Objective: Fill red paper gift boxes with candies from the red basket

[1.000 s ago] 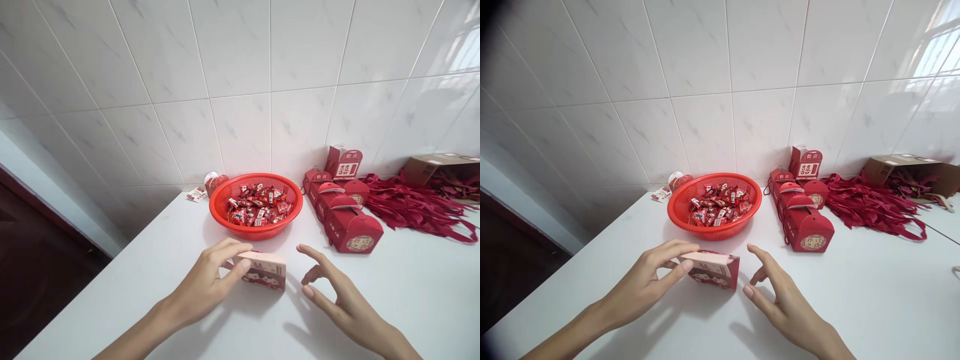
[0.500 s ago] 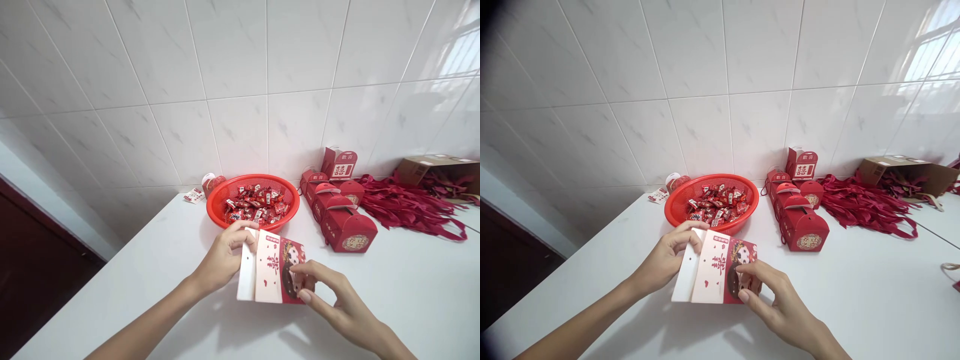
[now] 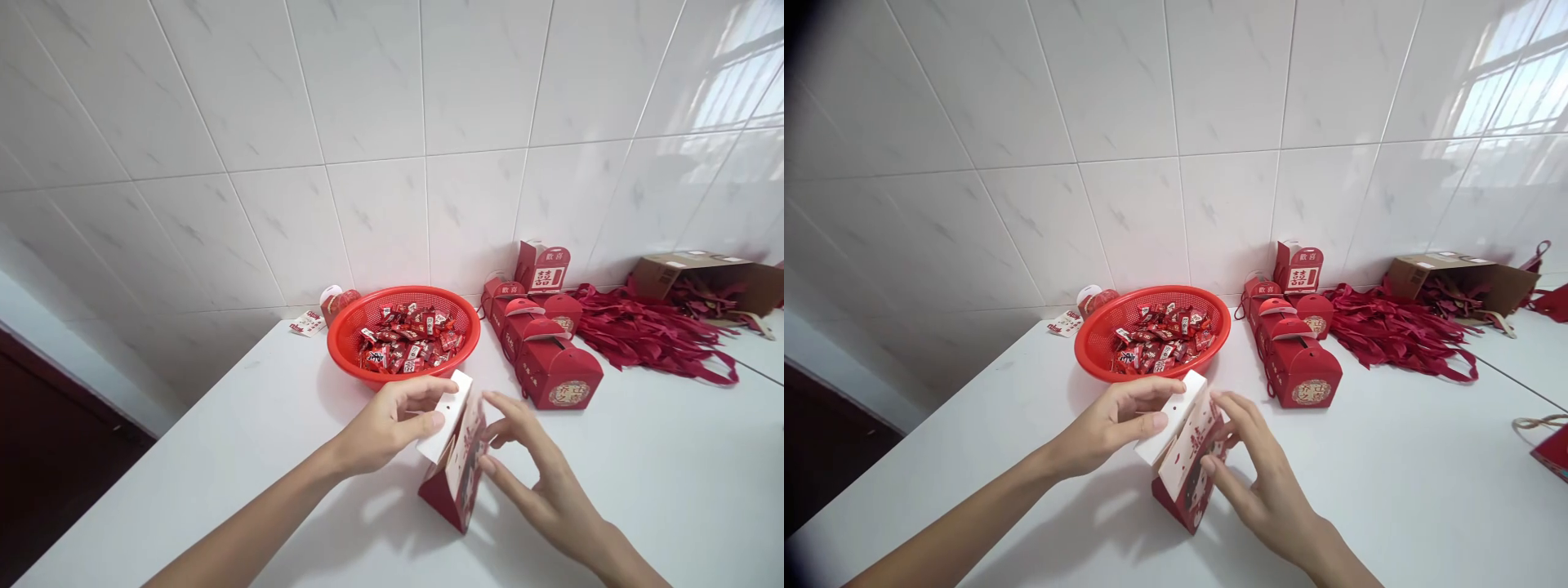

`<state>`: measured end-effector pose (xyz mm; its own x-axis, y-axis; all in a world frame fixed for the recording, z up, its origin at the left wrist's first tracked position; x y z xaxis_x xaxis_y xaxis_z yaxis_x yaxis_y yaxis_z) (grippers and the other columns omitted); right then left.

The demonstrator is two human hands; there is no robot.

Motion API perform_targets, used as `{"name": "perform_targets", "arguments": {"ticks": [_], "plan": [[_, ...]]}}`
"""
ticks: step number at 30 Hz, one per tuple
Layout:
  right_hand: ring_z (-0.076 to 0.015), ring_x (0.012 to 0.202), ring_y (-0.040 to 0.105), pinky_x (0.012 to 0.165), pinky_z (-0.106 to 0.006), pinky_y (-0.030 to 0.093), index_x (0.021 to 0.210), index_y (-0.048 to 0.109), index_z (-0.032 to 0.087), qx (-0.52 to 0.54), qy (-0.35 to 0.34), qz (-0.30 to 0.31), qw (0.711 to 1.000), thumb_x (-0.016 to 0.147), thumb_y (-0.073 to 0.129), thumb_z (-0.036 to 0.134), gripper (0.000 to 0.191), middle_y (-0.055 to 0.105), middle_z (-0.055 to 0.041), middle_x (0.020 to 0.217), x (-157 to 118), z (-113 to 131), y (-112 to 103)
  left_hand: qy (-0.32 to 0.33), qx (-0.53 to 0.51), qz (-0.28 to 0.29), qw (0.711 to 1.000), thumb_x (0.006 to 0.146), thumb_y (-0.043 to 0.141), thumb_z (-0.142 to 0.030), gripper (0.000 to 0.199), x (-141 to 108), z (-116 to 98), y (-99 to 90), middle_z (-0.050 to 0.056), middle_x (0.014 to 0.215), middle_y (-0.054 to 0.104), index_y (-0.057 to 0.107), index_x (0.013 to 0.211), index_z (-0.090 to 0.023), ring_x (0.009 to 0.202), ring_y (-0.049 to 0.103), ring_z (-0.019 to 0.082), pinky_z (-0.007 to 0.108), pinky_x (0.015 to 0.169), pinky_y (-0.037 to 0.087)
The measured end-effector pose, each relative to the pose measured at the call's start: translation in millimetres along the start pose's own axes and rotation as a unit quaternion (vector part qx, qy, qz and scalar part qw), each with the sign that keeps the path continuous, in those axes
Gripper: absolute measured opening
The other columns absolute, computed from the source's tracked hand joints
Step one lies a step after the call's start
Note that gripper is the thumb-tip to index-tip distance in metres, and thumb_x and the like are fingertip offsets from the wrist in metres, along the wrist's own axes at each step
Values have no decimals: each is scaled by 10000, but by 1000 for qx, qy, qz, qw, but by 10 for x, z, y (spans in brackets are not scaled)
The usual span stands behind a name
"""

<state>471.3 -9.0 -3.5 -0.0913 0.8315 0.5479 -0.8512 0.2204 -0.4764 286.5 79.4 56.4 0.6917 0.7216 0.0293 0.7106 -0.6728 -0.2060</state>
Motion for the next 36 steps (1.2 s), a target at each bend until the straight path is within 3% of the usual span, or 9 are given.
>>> {"name": "perform_targets", "arguments": {"ticks": [3, 6, 11, 17, 22, 27, 29, 32, 36], "plan": [[-203, 1047, 674, 920, -387, 577, 1506, 404, 373, -57, -15, -15, 998, 994, 563, 302, 540, 364, -121, 1584, 17, 14, -89, -4, -22, 18, 1000, 821, 730, -358, 376, 14, 28, 42, 79, 1047, 718, 703, 1148, -175, 907, 638, 188, 284, 761, 496], [-251, 1185, 638, 913, -371, 581, 1422, 527, 350, -76, -28, 5, 997, 984, 573, 322, 441, 389, -109, 1583, 34, 49, -133, -6, 3, 17, 1000, 838, 712, -386, 304, 42, 8, 46, 40, 822, 692, 736, 1036, -157, 706, 585, 144, 253, 630, 450], [-300, 1389, 479, 1022, -430, 502, 1251, 546, 275, -77, -42, -12, 996, 959, 603, 318, 300, 490, -129, 1510, 56, 117, -223, 47, 62, -23, 997, 859, 650, -302, 208, 97, -128, -5, 71, 1002, 749, 761, 970, -167, 923, 664, 206, 304, 829, 510], [-290, 1221, 531, 982, -429, 484, 1112, 557, 262, -78, -82, -30, 993, 923, 608, 299, 199, 610, -93, 1392, 55, 200, -300, 76, 116, -98, 985, 846, 578, -225, 196, 158, -184, -48, 59, 938, 760, 764, 865, -168, 891, 672, 203, 300, 822, 515], [-296, 1356, 449, 1071, -435, 456, 1337, 531, 281, -68, -106, 25, 992, 904, 608, 257, 441, 570, -76, 1451, 36, 230, -220, 75, 95, -24, 992, 878, 587, -261, 210, 268, -197, 19, 74, 989, 760, 754, 949, -157, 918, 686, 204, 303, 836, 529], [-324, 1435, 385, 1137, -489, 392, 1411, 485, 281, -53, -95, 3, 994, 918, 588, 281, 504, 465, -86, 1550, 1, 160, -229, 77, 103, -53, 990, 900, 585, -463, 414, 505, -213, -433, 107, 1065, 744, 684, 1149, -148, 927, 704, 226, 345, 862, 547], [-333, 1427, 397, 1147, -515, 370, 1408, 483, 275, -39, -91, -25, 995, 929, 575, 284, 487, 470, -100, 1536, -12, 125, -251, 33, 210, -73, 974, 880, 577, -488, 447, 625, -156, -721, 117, 1108, 738, 690, 1141, -144, 969, 698, 247, 354, 900, 534], [-333, 1360, 473, 1090, -502, 431, 1384, 506, 255, -25, -95, -63, 993, 947, 561, 268, 440, 529, -129, 1456, -18, 101, -275, -115, 430, -6, 896, 877, 551, -493, 478, 773, 46, -1019, 115, 1214, 718, 696, 1198, -171, 1111, 663, 282, 364, 983, 494], [-298, 1259, 558, 984, -408, 519, 1333, 551, 236, -26, -109, -81, 990, 950, 563, 238, 383, 579, -135, 1368, -14, 109, -284, -207, 508, 74, 833, 695, 735, -560, 765, 913, 292, -1062, 167, 1434, 582, 625, 1359, -196, 1300, 547, 389, 454, 1073, 438]]}}
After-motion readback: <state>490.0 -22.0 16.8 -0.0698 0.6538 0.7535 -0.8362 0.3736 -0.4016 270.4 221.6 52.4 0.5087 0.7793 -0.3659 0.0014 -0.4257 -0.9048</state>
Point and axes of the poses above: each hand's wrist, its own x-axis towards the middle knuckle, its own y-axis out of the palm, z = x × y, the point moved 4 cm from there along x, towards the middle knuckle
